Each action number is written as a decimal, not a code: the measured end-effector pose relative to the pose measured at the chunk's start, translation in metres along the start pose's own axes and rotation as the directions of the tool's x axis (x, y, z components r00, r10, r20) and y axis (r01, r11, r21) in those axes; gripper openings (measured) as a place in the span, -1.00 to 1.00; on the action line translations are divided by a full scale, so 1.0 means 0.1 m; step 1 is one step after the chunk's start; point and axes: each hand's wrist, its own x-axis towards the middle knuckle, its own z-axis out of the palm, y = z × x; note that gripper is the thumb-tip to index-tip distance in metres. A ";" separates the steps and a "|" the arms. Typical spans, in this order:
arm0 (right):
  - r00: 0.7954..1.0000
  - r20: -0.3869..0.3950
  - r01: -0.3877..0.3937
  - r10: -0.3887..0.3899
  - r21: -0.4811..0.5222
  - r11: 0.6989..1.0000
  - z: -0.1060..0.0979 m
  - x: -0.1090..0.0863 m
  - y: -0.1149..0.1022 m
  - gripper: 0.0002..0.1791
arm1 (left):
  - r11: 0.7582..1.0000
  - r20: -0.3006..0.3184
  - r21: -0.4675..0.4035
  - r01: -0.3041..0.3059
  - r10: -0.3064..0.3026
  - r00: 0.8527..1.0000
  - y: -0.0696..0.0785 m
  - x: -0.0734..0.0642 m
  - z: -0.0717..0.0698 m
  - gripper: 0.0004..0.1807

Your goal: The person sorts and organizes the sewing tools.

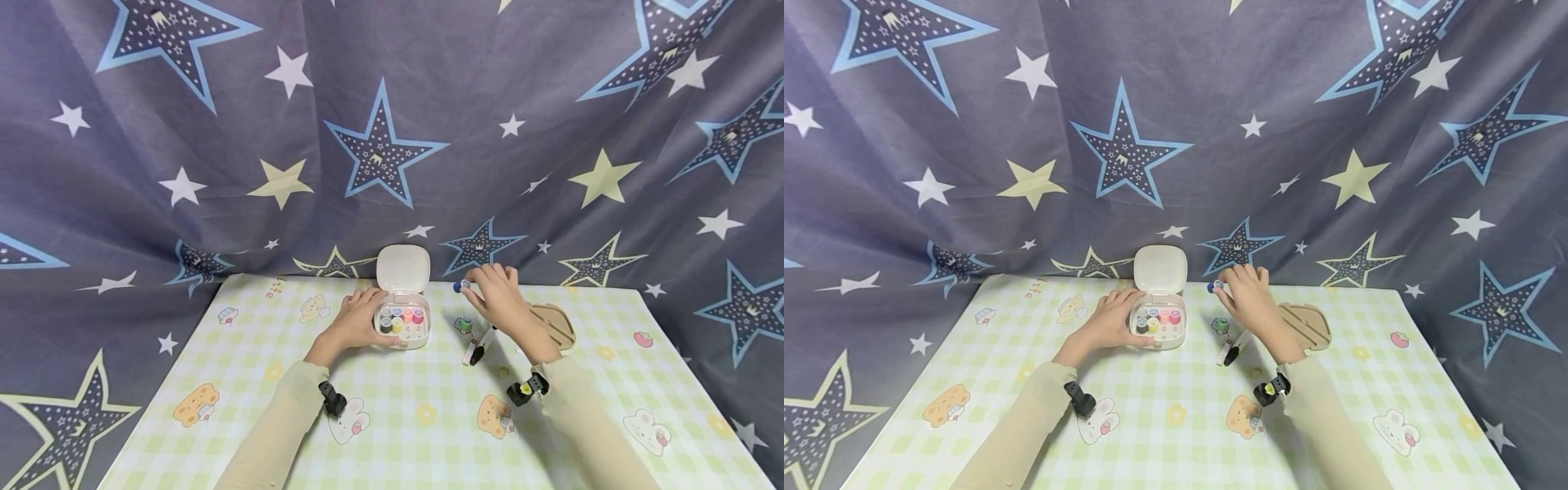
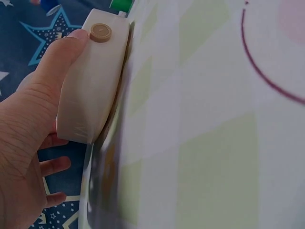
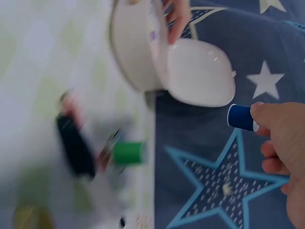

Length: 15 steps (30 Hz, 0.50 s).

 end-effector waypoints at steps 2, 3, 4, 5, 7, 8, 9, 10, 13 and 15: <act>1.000 -0.012 0.001 -0.001 0.016 1.000 0.00 0.08 -0.08 -0.74 | 1.000 -0.006 -0.003 -0.004 0.004 1.000 -0.01 -0.01 0.00 0.27; 1.000 -0.017 0.006 -0.005 0.021 1.000 0.00 0.13 -0.12 -0.74 | 1.000 -0.008 -0.005 -0.006 0.005 1.000 -0.01 -0.01 0.00 0.27; 1.000 -0.023 0.011 -0.011 0.027 1.000 0.00 0.17 -0.16 -0.74 | 1.000 -0.009 -0.009 -0.007 0.007 1.000 -0.01 -0.02 0.00 0.27; 1.000 -0.026 0.018 -0.017 0.033 0.999 0.00 0.21 -0.19 -0.74 | 1.000 -0.010 -0.013 -0.008 0.008 1.000 -0.01 -0.02 0.01 0.26; 0.999 -0.031 0.036 -0.035 0.040 0.999 0.01 0.29 -0.26 -0.74 | 1.000 -0.022 -0.019 -0.012 0.012 1.000 -0.02 -0.03 0.01 0.26; 0.998 -0.032 0.046 -0.045 0.040 0.998 0.02 0.33 -0.28 -0.74 | 1.000 -0.028 -0.021 -0.013 0.013 1.000 -0.03 -0.03 0.01 0.25; 0.998 -0.030 0.055 -0.053 0.039 0.998 0.04 0.36 -0.30 -0.74 | 1.000 -0.032 -0.019 -0.012 0.011 0.999 -0.03 -0.03 0.01 0.25; 0.998 -0.024 0.062 -0.061 0.043 0.997 0.04 0.38 -0.33 -0.74 | 1.000 -0.036 -0.017 -0.010 0.010 0.999 -0.03 -0.03 0.02 0.25; 0.997 -0.006 0.074 -0.073 0.055 0.996 0.07 0.43 -0.37 -0.73 | 1.000 -0.043 -0.014 -0.017 0.016 0.999 -0.04 -0.02 0.03 0.25; 0.997 0.002 0.074 -0.074 0.070 0.995 0.08 0.43 -0.39 -0.73 | 1.000 -0.040 -0.012 -0.025 0.025 0.999 -0.03 -0.01 0.05 0.26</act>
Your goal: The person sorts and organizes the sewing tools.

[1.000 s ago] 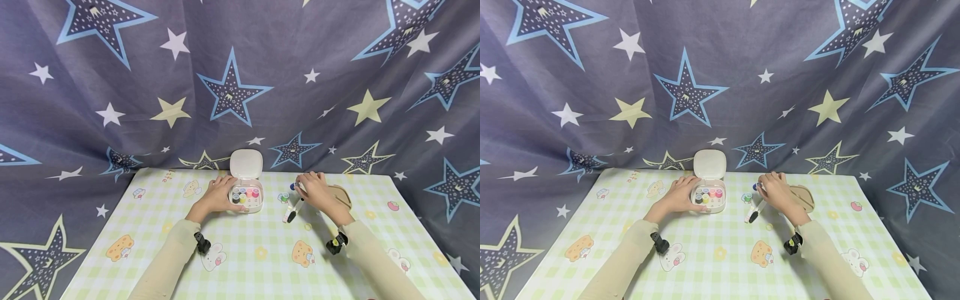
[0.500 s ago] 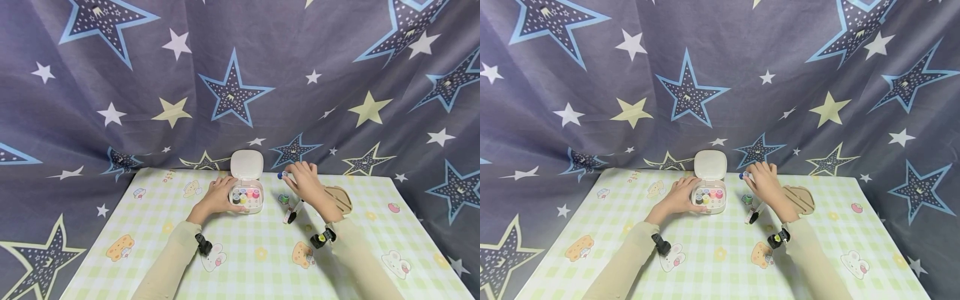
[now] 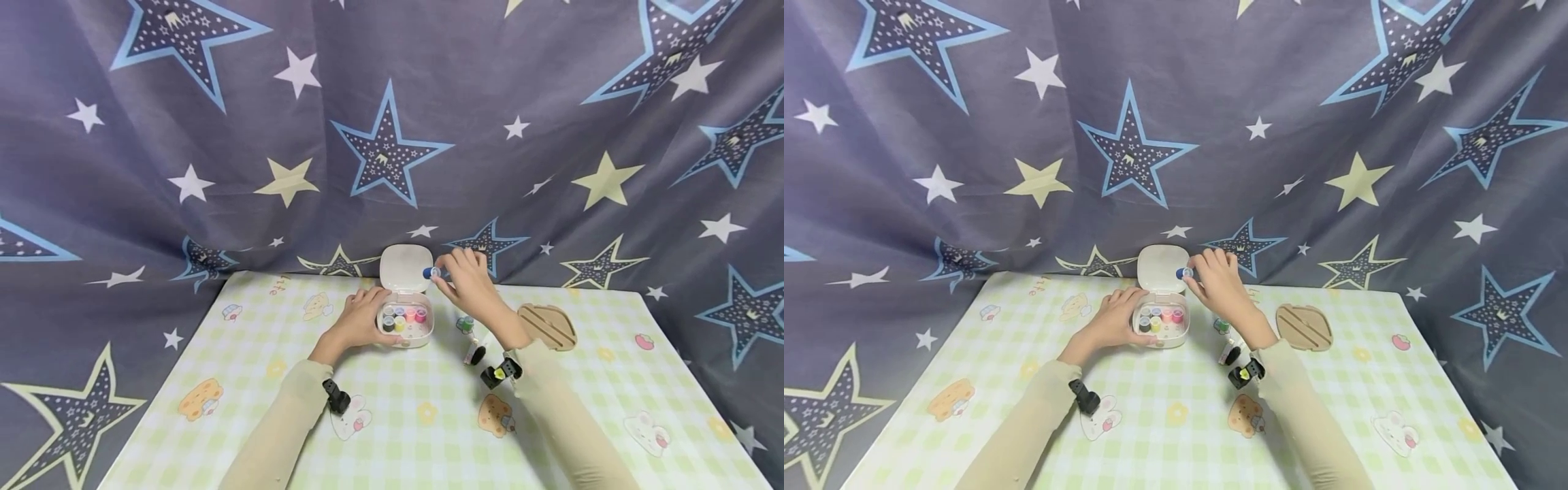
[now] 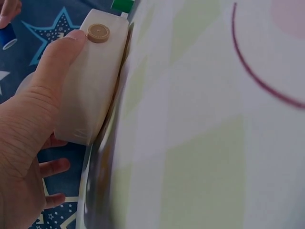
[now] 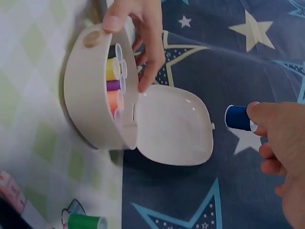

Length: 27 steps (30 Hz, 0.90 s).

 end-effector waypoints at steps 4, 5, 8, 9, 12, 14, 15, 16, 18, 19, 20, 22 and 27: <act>1.000 0.022 -0.004 0.003 0.029 1.000 0.04 -0.04 -0.02 -0.74 | 1.000 -0.001 0.006 -0.018 0.018 1.000 0.03 0.03 0.02 0.27; 0.999 0.033 -0.002 0.001 0.029 1.000 0.05 -0.05 -0.03 -0.73 | 1.000 -0.001 0.009 -0.018 0.018 1.000 0.03 0.04 0.02 0.27; 0.997 0.078 0.015 -0.017 0.032 0.999 0.12 -0.07 -0.05 -0.73 | 1.000 0.002 0.019 -0.011 0.011 1.000 0.04 0.04 0.02 0.28; 0.995 0.092 0.023 -0.026 0.033 0.999 0.14 -0.07 -0.05 -0.73 | 1.000 0.004 0.020 -0.009 0.009 1.000 0.04 0.05 0.02 0.28; 0.990 0.128 0.053 -0.057 0.028 0.998 0.19 -0.10 -0.07 -0.74 | 1.000 0.012 0.025 -0.005 0.005 1.000 0.04 0.05 0.01 0.27; 0.986 0.144 0.084 -0.086 0.020 0.996 0.22 -0.12 -0.07 -0.76 | 1.000 0.015 0.028 -0.005 0.005 1.000 0.04 0.04 0.01 0.27; 0.984 0.149 0.101 -0.102 0.014 0.995 0.24 -0.13 -0.07 -0.76 | 1.000 0.012 0.028 -0.006 0.005 1.000 0.05 0.04 0.00 0.26; 0.981 0.156 0.116 -0.117 0.012 0.993 0.24 -0.13 -0.08 -0.77 | 1.000 0.010 0.029 -0.006 0.006 1.000 0.05 0.04 0.00 0.26; 0.975 0.169 0.145 -0.147 0.022 0.989 0.26 -0.14 -0.08 -0.78 | 1.000 0.003 0.027 -0.010 0.010 1.000 0.05 0.03 0.00 0.25; 0.971 0.179 0.158 -0.160 0.023 0.987 0.26 -0.14 -0.08 -0.78 | 1.000 0.002 0.028 -0.009 0.009 1.000 0.05 0.03 0.00 0.24; 0.967 0.187 0.171 -0.174 0.028 0.985 0.27 -0.14 -0.09 -0.78 | 1.000 0.002 0.030 -0.008 0.008 1.000 0.05 0.02 0.00 0.25; 0.958 0.203 0.201 -0.203 0.027 0.979 0.28 -0.14 -0.09 -0.78 | 1.000 0.004 0.030 -0.006 0.006 1.000 0.04 0.02 0.01 0.25; 0.935 0.238 0.272 -0.262 -0.011 0.962 0.32 -0.13 -0.11 -0.77 | 1.000 0.001 0.022 0.000 0.000 1.000 0.01 -0.01 0.01 0.27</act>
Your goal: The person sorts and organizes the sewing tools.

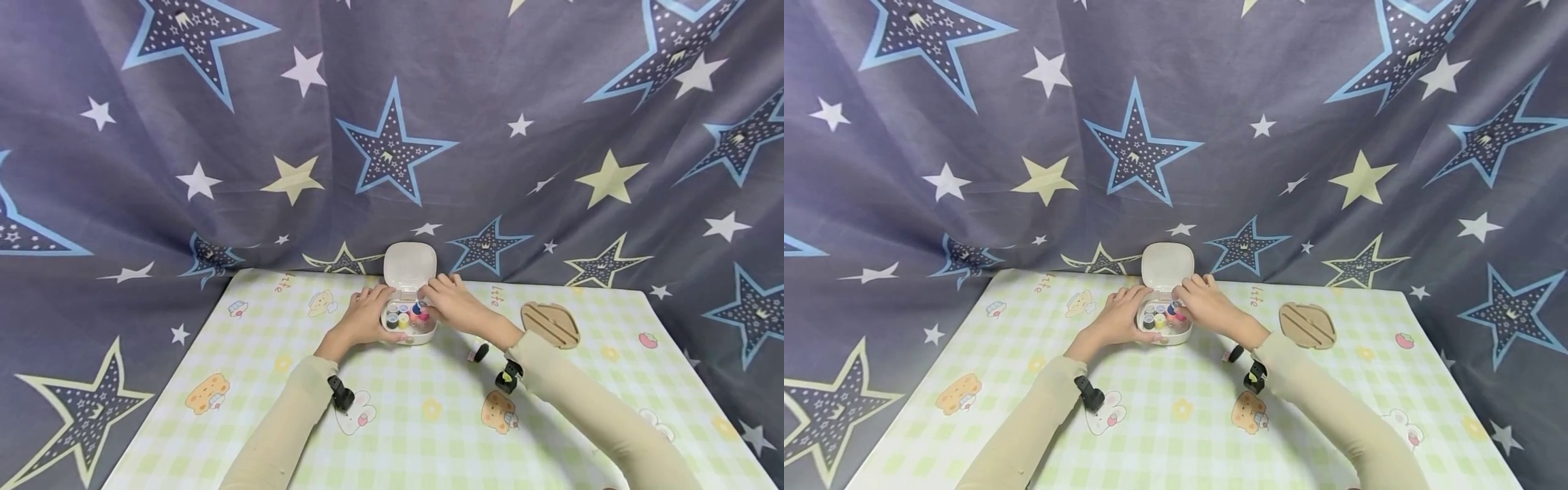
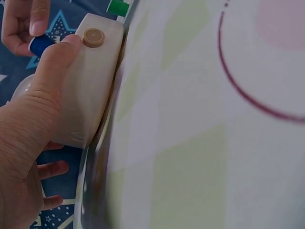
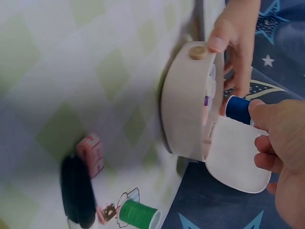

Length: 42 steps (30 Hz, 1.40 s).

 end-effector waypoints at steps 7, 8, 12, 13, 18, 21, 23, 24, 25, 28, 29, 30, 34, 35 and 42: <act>0.998 0.023 0.053 -0.051 -0.077 0.996 0.08 0.00 -0.01 -0.78 | 1.000 -0.024 0.010 -0.004 0.004 1.000 -0.01 0.00 0.01 0.25; 0.998 0.032 0.060 -0.057 -0.081 0.995 0.09 -0.01 -0.01 -0.78 | 1.000 -0.022 0.012 -0.003 0.003 1.000 -0.01 0.01 0.01 0.25; 0.996 0.070 0.065 -0.060 -0.071 0.995 0.12 -0.01 -0.01 -0.80 | 1.000 -0.023 0.012 -0.010 0.010 1.000 -0.01 0.01 0.02 0.25; 0.995 0.078 0.065 -0.059 -0.072 0.995 0.13 -0.01 -0.01 -0.80 | 1.000 -0.025 0.008 -0.011 0.012 1.000 -0.01 0.01 0.03 0.25; 0.993 0.102 0.072 -0.064 -0.081 0.994 0.14 0.01 -0.01 -0.78 | 1.000 -0.028 -0.006 -0.014 0.014 1.000 -0.02 0.00 0.04 0.26; 0.991 0.110 0.083 -0.073 -0.085 0.993 0.14 0.03 -0.02 -0.77 | 1.000 -0.025 -0.005 -0.014 0.014 1.000 -0.01 0.01 0.04 0.26; 0.990 0.115 0.092 -0.081 -0.095 0.991 0.15 0.04 -0.02 -0.77 | 1.000 -0.023 -0.005 -0.012 0.012 1.000 -0.01 0.01 0.03 0.26; 0.989 0.118 0.096 -0.083 -0.104 0.990 0.16 0.04 -0.01 -0.77 | 1.000 -0.022 -0.005 -0.011 0.011 1.000 -0.01 0.01 0.03 0.26; 0.989 0.120 0.099 -0.085 -0.111 0.989 0.17 0.04 -0.01 -0.77 | 1.000 -0.021 -0.006 -0.010 0.010 1.000 -0.01 0.01 0.02 0.26; 0.988 0.125 0.101 -0.086 -0.117 0.988 0.20 0.04 -0.01 -0.77 | 1.000 -0.018 -0.015 -0.010 0.010 1.000 0.00 0.01 0.02 0.25; 0.988 0.125 0.100 -0.085 -0.120 0.988 0.20 0.04 -0.01 -0.77 | 1.000 -0.019 -0.015 -0.011 0.011 1.000 0.00 0.01 0.02 0.24; 0.988 0.126 0.101 -0.086 -0.123 0.987 0.20 0.04 0.00 -0.77 | 1.000 -0.017 -0.016 -0.011 0.010 1.000 0.01 0.01 0.02 0.25; 0.988 0.130 0.105 -0.089 -0.126 0.986 0.20 0.05 0.00 -0.77 | 1.000 -0.018 -0.012 -0.010 0.010 1.000 0.00 0.02 0.03 0.26; 0.987 0.132 0.106 -0.089 -0.128 0.986 0.20 0.05 0.00 -0.77 | 1.000 -0.021 -0.009 -0.011 0.011 1.000 0.00 0.01 0.03 0.26; 0.984 0.159 0.100 -0.077 -0.143 0.985 0.18 0.10 -0.03 -0.79 | 1.000 -0.025 0.002 -0.018 0.018 1.000 0.00 0.01 0.02 0.25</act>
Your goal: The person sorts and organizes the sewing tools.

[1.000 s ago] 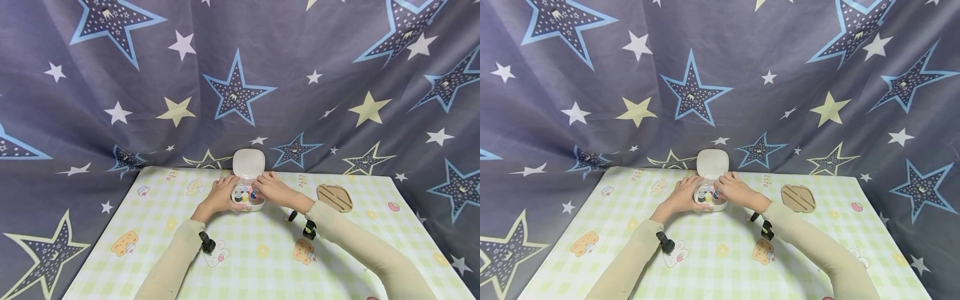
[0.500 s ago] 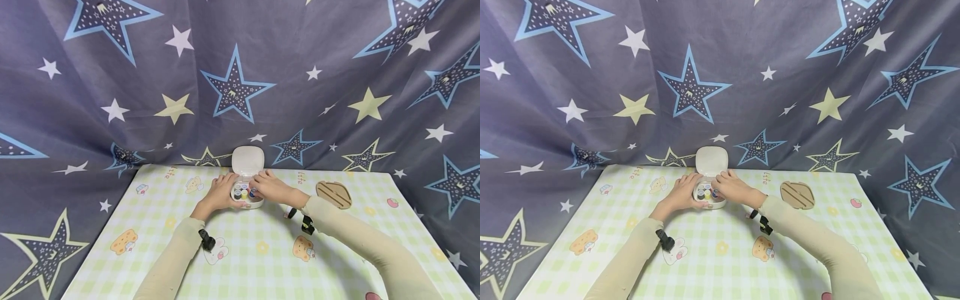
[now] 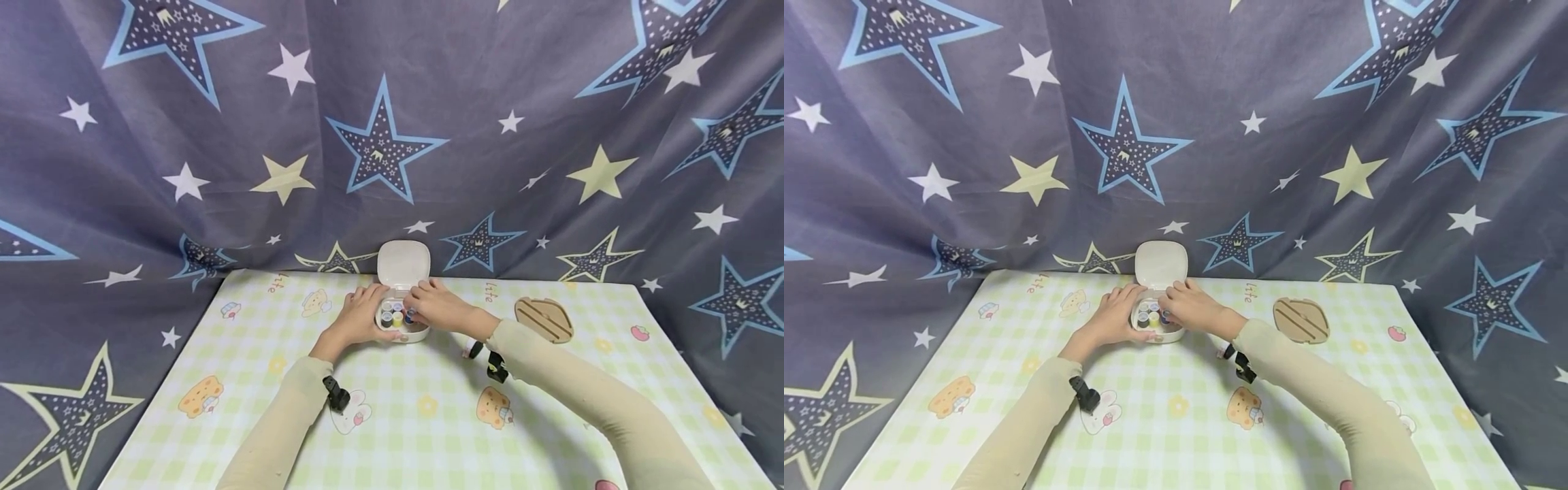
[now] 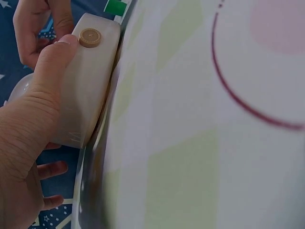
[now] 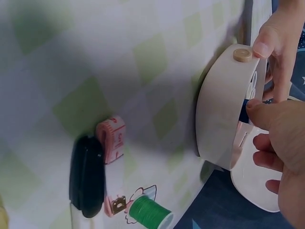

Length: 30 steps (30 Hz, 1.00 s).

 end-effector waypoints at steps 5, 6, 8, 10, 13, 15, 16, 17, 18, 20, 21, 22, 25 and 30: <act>1.000 0.008 0.010 -0.010 -0.025 1.000 0.03 0.02 -0.02 -0.78 | 1.000 0.020 0.005 0.008 -0.008 1.000 -0.01 -0.01 0.00 0.26; 1.000 0.008 0.013 -0.012 -0.032 0.999 0.04 0.03 -0.02 -0.78 | 1.000 0.023 0.005 0.010 -0.010 1.000 -0.01 -0.01 0.00 0.26; 1.000 0.010 0.014 -0.014 -0.047 0.999 0.07 0.02 -0.03 -0.77 | 1.000 0.027 0.001 0.011 -0.012 1.000 -0.01 -0.01 0.00 0.26; 1.000 0.011 0.017 -0.017 -0.048 0.999 0.09 0.02 -0.03 -0.77 | 1.000 0.033 -0.001 0.013 -0.013 0.999 -0.01 -0.01 0.00 0.26; 1.000 0.012 0.020 -0.019 -0.044 0.999 0.12 0.01 -0.03 -0.77 | 1.000 0.030 -0.003 0.010 -0.010 0.999 0.00 -0.01 0.00 0.25; 1.000 0.008 0.025 -0.025 -0.044 0.999 0.13 0.01 -0.02 -0.77 | 1.000 0.029 -0.001 0.009 -0.009 1.000 0.00 -0.01 -0.01 0.25; 1.000 0.004 0.028 -0.028 -0.045 0.999 0.13 0.01 -0.02 -0.77 | 1.000 0.029 -0.001 0.009 -0.009 1.000 0.00 -0.01 -0.01 0.25; 1.000 0.000 0.031 -0.031 -0.048 0.998 0.13 0.01 -0.02 -0.77 | 1.000 0.029 0.001 0.009 -0.009 1.000 0.00 -0.01 -0.01 0.26; 0.999 -0.005 0.033 -0.034 -0.052 0.998 0.13 0.01 -0.02 -0.77 | 1.000 0.029 0.003 0.010 -0.010 1.000 -0.01 0.00 -0.01 0.26; 0.999 -0.011 0.034 -0.035 -0.058 0.998 0.14 0.01 -0.02 -0.76 | 1.000 0.026 0.007 0.010 -0.011 1.000 -0.01 0.00 -0.01 0.26; 0.999 -0.011 0.033 -0.034 -0.060 0.998 0.14 0.02 -0.02 -0.76 | 1.000 0.025 0.007 0.010 -0.011 1.000 0.00 0.00 -0.01 0.27; 0.999 -0.010 0.032 -0.033 -0.062 0.998 0.14 0.02 -0.02 -0.76 | 1.000 0.025 0.008 0.011 -0.011 1.000 0.00 0.00 -0.01 0.27; 1.000 -0.004 0.025 -0.025 -0.058 0.998 0.15 0.02 -0.02 -0.76 | 1.000 0.026 0.006 0.010 -0.010 1.000 0.00 0.00 -0.02 0.26; 1.000 -0.004 0.026 -0.026 -0.049 0.998 0.14 0.03 -0.02 -0.75 | 1.000 0.027 0.011 0.007 -0.008 1.000 0.01 0.00 -0.02 0.26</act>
